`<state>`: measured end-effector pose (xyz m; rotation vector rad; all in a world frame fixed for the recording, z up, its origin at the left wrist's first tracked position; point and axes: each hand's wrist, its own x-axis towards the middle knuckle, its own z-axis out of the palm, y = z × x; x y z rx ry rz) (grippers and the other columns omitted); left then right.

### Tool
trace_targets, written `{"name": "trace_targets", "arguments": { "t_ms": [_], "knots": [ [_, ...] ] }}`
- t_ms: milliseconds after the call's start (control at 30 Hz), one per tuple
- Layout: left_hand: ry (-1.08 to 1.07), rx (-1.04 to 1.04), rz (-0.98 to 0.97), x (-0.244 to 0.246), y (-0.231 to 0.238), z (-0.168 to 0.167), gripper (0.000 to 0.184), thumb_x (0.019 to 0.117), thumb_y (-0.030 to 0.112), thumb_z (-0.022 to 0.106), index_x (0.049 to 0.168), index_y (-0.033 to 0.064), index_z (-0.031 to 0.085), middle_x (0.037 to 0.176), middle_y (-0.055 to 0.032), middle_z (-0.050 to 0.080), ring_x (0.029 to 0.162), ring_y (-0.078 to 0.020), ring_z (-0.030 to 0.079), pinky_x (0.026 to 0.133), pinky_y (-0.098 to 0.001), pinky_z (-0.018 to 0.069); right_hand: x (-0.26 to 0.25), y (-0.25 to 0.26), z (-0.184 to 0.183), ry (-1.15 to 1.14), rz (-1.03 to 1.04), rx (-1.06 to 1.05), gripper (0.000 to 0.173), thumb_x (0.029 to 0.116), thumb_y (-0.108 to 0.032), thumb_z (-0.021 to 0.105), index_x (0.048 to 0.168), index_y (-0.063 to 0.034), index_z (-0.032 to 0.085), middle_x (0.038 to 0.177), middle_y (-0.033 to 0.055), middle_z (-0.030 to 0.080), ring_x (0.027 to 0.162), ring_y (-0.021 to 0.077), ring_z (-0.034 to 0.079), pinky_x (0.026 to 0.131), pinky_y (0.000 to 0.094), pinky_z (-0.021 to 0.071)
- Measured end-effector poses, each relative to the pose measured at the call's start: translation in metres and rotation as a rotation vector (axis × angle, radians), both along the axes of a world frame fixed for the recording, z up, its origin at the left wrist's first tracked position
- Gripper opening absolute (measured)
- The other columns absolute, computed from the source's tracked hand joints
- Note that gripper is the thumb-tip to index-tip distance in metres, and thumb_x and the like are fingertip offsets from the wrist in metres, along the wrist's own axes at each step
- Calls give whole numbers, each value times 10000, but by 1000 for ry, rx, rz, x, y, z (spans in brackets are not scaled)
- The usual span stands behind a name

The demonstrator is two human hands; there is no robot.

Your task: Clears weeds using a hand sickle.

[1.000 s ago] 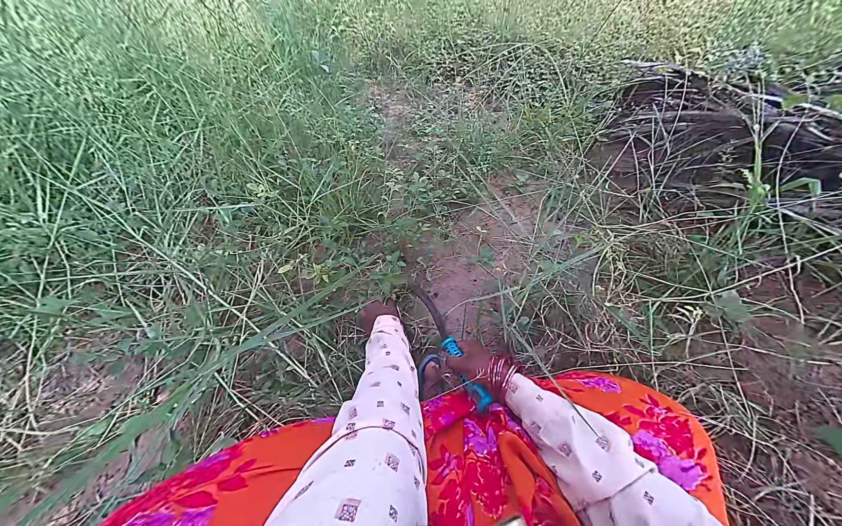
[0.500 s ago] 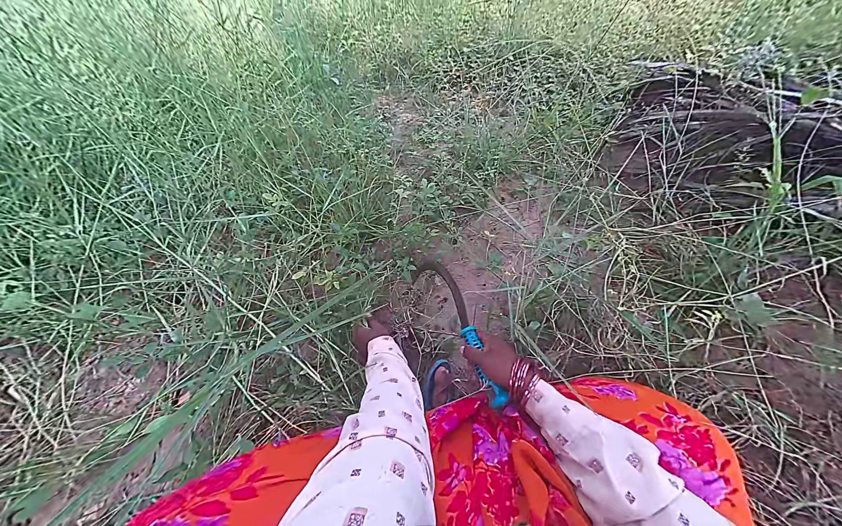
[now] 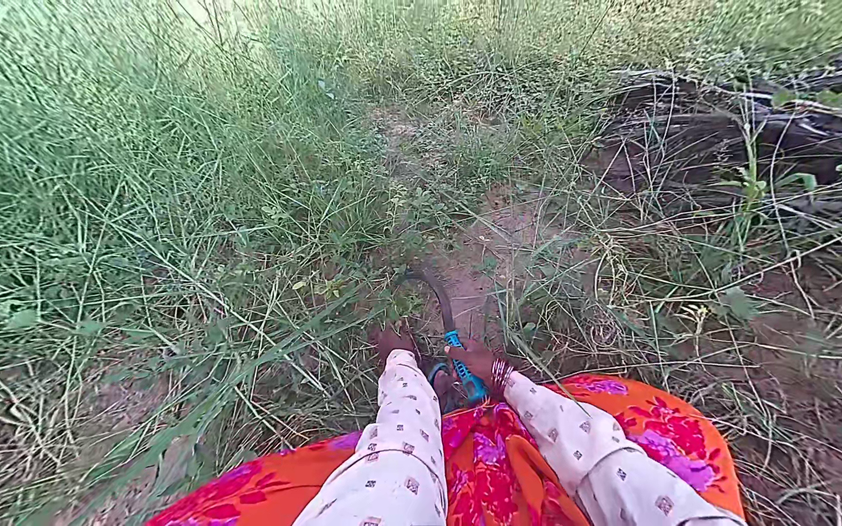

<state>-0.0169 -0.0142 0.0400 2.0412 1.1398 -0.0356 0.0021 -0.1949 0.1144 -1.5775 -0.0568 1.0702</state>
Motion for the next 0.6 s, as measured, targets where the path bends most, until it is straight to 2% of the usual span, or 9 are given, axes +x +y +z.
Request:
{"name": "trace_targets", "arguments": {
  "t_ms": [100, 167, 233, 367, 467, 533, 600],
  "knots": [
    [-39, -19, 56, 0, 2, 3, 486, 1117, 326, 438, 1512, 49, 495, 1459, -252, 572, 1383, -402, 537, 1165, -563, 400, -1, 2, 2, -25, 162, -124, 320, 1100, -203, 490, 1336, 14, 490, 831, 50, 578, 624, 104, 589, 627, 253, 533],
    [-126, -70, 239, 3, 6, 2, 474, 1124, 314, 427, 1493, 28, 508, 1441, -244, 590, 1374, -391, 548, 1167, -553, 397, 2, 3, 1, -116, 349, -271, 371, 1093, -235, 497, 1370, 11, 484, 961, 115, 599, 740, 162, 610, 729, 328, 538],
    [-281, -128, 507, 9, 14, 4, 424, 1118, 283, 458, 1397, -8, 588, 1312, -228, 671, 1259, -358, 627, 1100, -526, 453, 4, 2, 5, -206, 485, -384, 414, 1082, -242, 512, 1392, 31, 492, 1125, 207, 624, 919, 255, 642, 869, 426, 525],
    [-415, -225, 782, 15, 44, 10, 363, 1108, 248, 486, 1276, -35, 639, 1176, -193, 707, 1100, -266, 675, 979, -438, 504, 4, 5, 14, -301, 588, -441, 432, 1077, -240, 523, 1402, 44, 504, 1218, 260, 625, 1059, 330, 643, 967, 494, 488],
    [-362, -224, 867, 15, 41, 25, 427, 1122, 324, 452, 1290, -18, 645, 1232, -163, 710, 1147, -238, 678, 999, -423, 502, 0, 4, 30, -316, 618, -484, 455, 1075, -262, 525, 1411, 43, 499, 1285, 272, 609, 1168, 363, 617, 1026, 526, 458],
    [-296, -110, 918, 18, 28, 50, 410, 1116, 288, 461, 1254, -41, 664, 1218, -193, 713, 1134, -268, 687, 985, -439, 522, -5, -6, 51, -337, 625, -507, 470, 1070, -280, 539, 1407, 45, 506, 1309, 281, 599, 1218, 387, 595, 1058, 551, 435],
    [-180, -305, 653, -16, 10, 140, 386, 1114, 140, 421, 1420, -73, 523, 1431, -229, 587, 1279, -273, 593, 1062, -404, 463, -9, -24, 78, -366, 603, -524, 459, 1074, -295, 533, 1391, 36, 524, 1263, 275, 623, 1180, 391, 615, 1034, 568, 449]
  ]
}}
